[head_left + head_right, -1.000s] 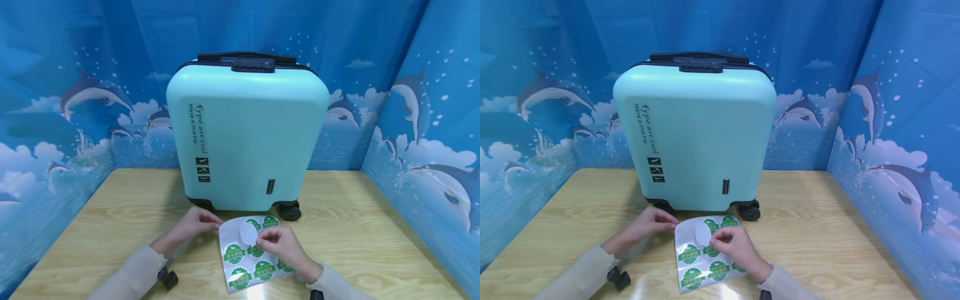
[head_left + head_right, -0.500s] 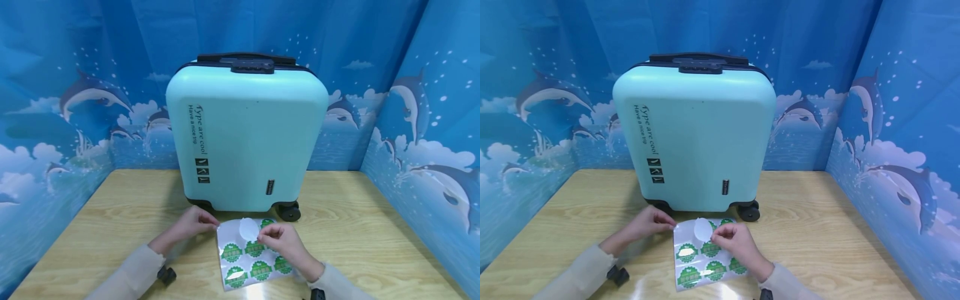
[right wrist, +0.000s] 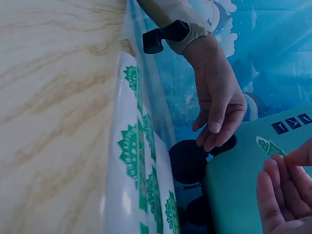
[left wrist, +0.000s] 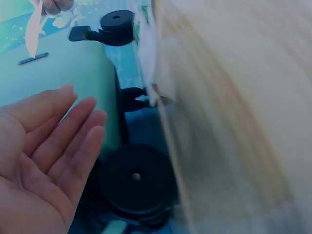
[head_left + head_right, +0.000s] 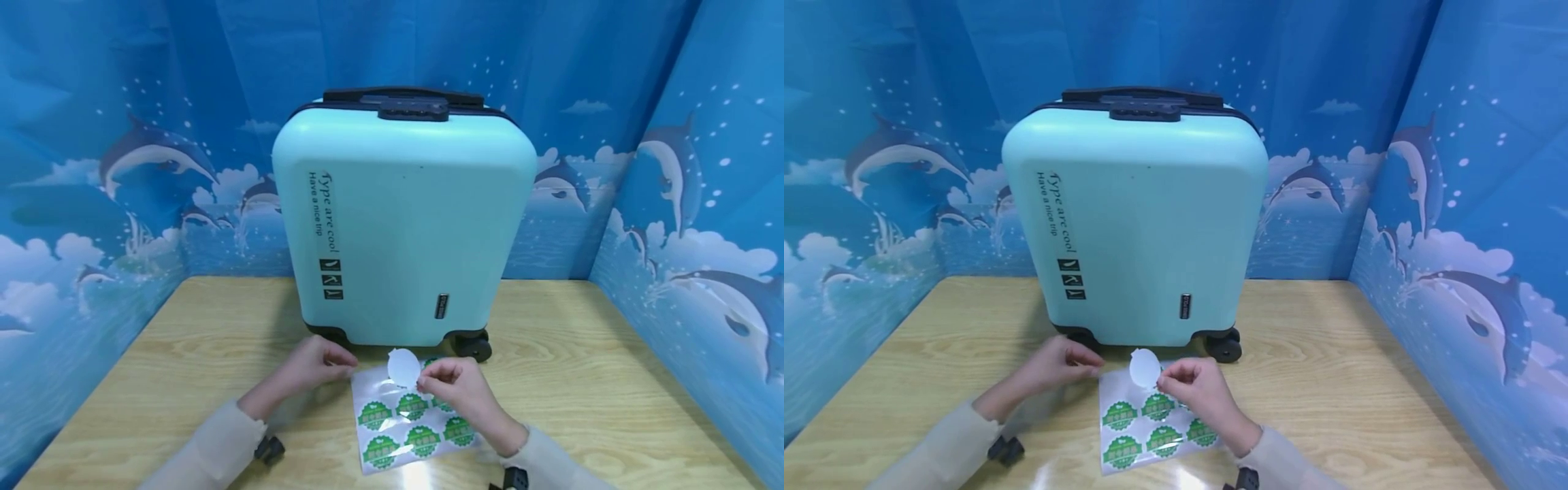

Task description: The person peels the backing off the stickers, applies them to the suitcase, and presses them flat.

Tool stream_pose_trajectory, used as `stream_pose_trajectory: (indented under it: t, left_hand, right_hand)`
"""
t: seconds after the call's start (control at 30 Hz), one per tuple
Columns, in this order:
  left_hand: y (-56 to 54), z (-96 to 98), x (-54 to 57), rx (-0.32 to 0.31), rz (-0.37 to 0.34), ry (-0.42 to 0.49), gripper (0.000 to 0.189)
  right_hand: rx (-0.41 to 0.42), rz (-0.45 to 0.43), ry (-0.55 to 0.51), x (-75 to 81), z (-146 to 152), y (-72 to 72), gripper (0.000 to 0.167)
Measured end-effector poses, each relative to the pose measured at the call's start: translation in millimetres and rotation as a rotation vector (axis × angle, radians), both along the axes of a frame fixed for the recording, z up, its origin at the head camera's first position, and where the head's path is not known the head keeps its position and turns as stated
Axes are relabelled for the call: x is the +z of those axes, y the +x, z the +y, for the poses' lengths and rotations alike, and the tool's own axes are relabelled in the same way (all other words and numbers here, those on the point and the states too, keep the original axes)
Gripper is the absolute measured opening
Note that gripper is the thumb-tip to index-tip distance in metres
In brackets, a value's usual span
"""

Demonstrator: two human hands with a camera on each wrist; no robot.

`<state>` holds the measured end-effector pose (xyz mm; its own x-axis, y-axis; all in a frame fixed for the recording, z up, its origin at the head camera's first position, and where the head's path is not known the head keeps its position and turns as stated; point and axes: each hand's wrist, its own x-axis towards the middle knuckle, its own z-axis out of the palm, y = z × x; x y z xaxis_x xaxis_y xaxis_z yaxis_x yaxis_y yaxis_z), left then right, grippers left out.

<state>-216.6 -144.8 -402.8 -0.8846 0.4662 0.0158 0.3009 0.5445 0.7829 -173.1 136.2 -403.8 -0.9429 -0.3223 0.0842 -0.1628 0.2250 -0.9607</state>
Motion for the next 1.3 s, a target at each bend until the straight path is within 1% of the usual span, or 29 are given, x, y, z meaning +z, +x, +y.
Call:
stream_pose_trajectory:
  t: [0.13, 0.27, 0.4, 0.47, 0.57, 0.67, 0.77, 0.9, 1.07, 1.2, 1.3]
  left_hand:
    - [5.2, 4.6, 9.4, -0.010, 0.034, 0.057, 0.019]
    - [13.5, 11.4, 22.2, 0.001, 0.060, 0.126, 0.020]
    - [22.0, 18.3, 33.2, 0.005, 0.107, 0.204, 0.019]
    - [25.8, 21.6, 37.7, -0.004, 0.133, 0.240, 0.018]
    - [31.3, 26.9, 44.9, -0.033, 0.170, 0.293, 0.019]
    - [35.5, 33.2, 51.7, -0.061, 0.231, 0.337, 0.019]
    - [38.0, 39.4, 57.1, -0.067, 0.298, 0.353, 0.019]
    - [39.1, 45.8, 61.2, -0.065, 0.377, 0.358, 0.018]
    - [38.8, 51.6, 62.7, -0.065, 0.485, 0.352, 0.018]
    - [37.3, 54.8, 62.7, -0.048, 0.547, 0.337, 0.019]
    - [35.8, 56.8, 62.4, -0.025, 0.584, 0.317, 0.020]
  right_hand:
    - [-0.002, 0.001, -0.052, 5.3, -2.3, -1.8, 0.014]
    - [-0.012, 0.004, -0.102, 13.0, -4.3, -2.9, 0.017]
    - [-0.035, 0.006, -0.115, 22.2, -5.3, -3.3, 0.019]
    - [-0.043, 0.006, -0.120, 26.4, -5.9, -4.1, 0.019]
    - [-0.035, 0.020, -0.134, 31.9, -7.4, -5.4, 0.021]
    - [-0.030, 0.029, -0.141, 37.4, -9.7, -7.4, 0.023]
    - [-0.038, 0.035, -0.138, 43.6, -11.7, -8.5, 0.022]
    - [-0.045, 0.046, -0.163, 50.5, -14.4, -9.4, 0.020]
    - [-0.042, 0.062, -0.191, 56.1, -15.8, -9.8, 0.019]
    - [-0.036, 0.072, -0.209, 59.7, -15.8, -10.6, 0.019]
    - [-0.038, 0.069, -0.221, 62.8, -16.2, -11.4, 0.018]
